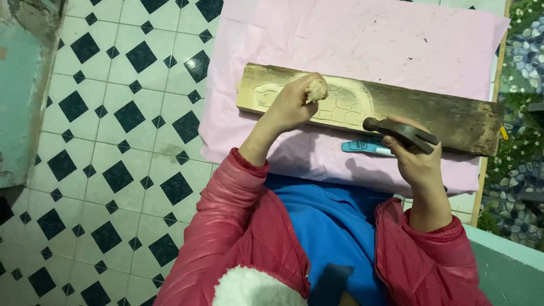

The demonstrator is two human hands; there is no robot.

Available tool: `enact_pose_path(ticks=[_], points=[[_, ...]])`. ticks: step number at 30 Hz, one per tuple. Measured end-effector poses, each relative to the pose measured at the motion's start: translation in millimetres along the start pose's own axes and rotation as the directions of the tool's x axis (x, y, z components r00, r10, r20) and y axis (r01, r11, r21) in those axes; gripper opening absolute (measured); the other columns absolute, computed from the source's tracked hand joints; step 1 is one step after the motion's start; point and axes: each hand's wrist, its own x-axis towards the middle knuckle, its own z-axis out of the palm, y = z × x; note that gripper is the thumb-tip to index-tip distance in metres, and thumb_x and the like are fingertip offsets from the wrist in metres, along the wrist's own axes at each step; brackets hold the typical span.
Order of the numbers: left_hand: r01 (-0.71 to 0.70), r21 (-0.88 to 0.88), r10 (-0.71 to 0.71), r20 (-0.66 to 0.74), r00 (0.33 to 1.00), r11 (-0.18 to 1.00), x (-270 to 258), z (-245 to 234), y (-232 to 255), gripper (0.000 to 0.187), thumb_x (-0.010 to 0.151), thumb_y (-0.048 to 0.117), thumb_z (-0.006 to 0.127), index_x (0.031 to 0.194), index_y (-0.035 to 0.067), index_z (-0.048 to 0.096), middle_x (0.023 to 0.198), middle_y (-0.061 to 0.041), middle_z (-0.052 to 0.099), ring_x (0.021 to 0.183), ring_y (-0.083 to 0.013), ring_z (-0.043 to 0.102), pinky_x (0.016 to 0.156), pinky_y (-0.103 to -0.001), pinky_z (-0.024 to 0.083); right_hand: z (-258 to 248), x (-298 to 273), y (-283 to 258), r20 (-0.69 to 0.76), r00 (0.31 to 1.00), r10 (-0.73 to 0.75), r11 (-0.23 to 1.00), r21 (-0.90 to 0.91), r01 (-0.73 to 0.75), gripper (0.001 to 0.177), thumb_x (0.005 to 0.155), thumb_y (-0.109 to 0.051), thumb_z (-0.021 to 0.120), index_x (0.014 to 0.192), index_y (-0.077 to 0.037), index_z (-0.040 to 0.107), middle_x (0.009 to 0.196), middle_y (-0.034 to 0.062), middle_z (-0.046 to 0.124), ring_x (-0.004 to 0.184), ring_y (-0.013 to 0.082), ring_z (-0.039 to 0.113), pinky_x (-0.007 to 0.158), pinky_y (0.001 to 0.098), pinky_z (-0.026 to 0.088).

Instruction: Carving a turtle design into a wooden board using a hammer and carving tools

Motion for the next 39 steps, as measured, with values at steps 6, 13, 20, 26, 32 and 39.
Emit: enact_pose_path(ticks=[6,13,20,26,32,39], points=[[-0.090,0.014,0.088,0.101,0.991,0.996,5,2,8,0.034,0.087,-0.002,0.068,0.120,0.004,0.059,0.110,-0.024,0.065,0.106,-0.0511,0.064,0.091,-0.057,0.052,13,12,-34,0.069,0.995,-0.073,0.996,-0.053,0.076,0.041,0.089,-0.007,0.087,0.127,0.000,0.074,0.108,0.0265,0.071,0.101,0.0280,0.065,0.087,0.0423,0.053],[-0.049,0.096,0.028,0.212,0.977,0.994,19,-8,50,0.016,0.095,0.006,0.067,0.098,0.007,0.051,0.095,-0.012,0.059,0.087,-0.0314,0.056,0.078,-0.040,0.045,14,28,-89,0.140,0.952,-0.273,0.961,-0.004,0.277,0.044,0.094,-0.004,0.081,0.135,0.002,0.064,0.127,0.0176,0.070,0.100,0.0184,0.068,0.085,0.0270,0.053],[-0.115,0.109,0.081,0.272,0.959,0.987,22,-10,42,0.016,0.095,0.005,0.065,0.106,0.005,0.054,0.098,-0.015,0.062,0.089,-0.0342,0.060,0.078,-0.041,0.047,24,54,-116,0.302,0.844,-0.443,0.863,-0.111,0.492,0.040,0.098,-0.002,0.078,0.134,0.006,0.064,0.128,0.0229,0.070,0.109,0.0303,0.072,0.095,0.0354,0.059],[-0.092,0.089,0.063,0.293,0.954,0.992,24,-6,29,0.016,0.097,0.009,0.065,0.107,0.008,0.052,0.103,-0.012,0.064,0.093,-0.0322,0.062,0.080,-0.041,0.049,33,61,-127,0.368,0.865,-0.342,0.906,-0.117,0.408,0.042,0.096,0.001,0.078,0.134,0.006,0.062,0.128,0.0217,0.069,0.115,0.0309,0.071,0.102,0.0375,0.060],[0.143,0.015,-0.141,0.316,0.938,0.990,38,-20,42,0.017,0.098,0.007,0.059,0.112,0.014,0.052,0.089,-0.005,0.062,0.075,-0.0211,0.054,0.069,-0.035,0.041,30,65,-119,0.315,0.888,-0.335,0.908,-0.144,0.394,0.038,0.101,0.002,0.076,0.136,0.008,0.062,0.129,0.0235,0.069,0.114,0.0316,0.069,0.100,0.0376,0.057],[0.170,0.079,-0.187,0.311,0.932,0.982,44,-20,50,0.013,0.098,0.009,0.060,0.105,0.011,0.050,0.084,-0.006,0.056,0.074,-0.0228,0.051,0.068,-0.036,0.040,27,62,-131,0.274,0.899,-0.343,0.917,-0.109,0.383,0.035,0.105,-0.007,0.074,0.135,0.009,0.063,0.127,0.0239,0.069,0.116,0.0321,0.068,0.097,0.0366,0.057]])
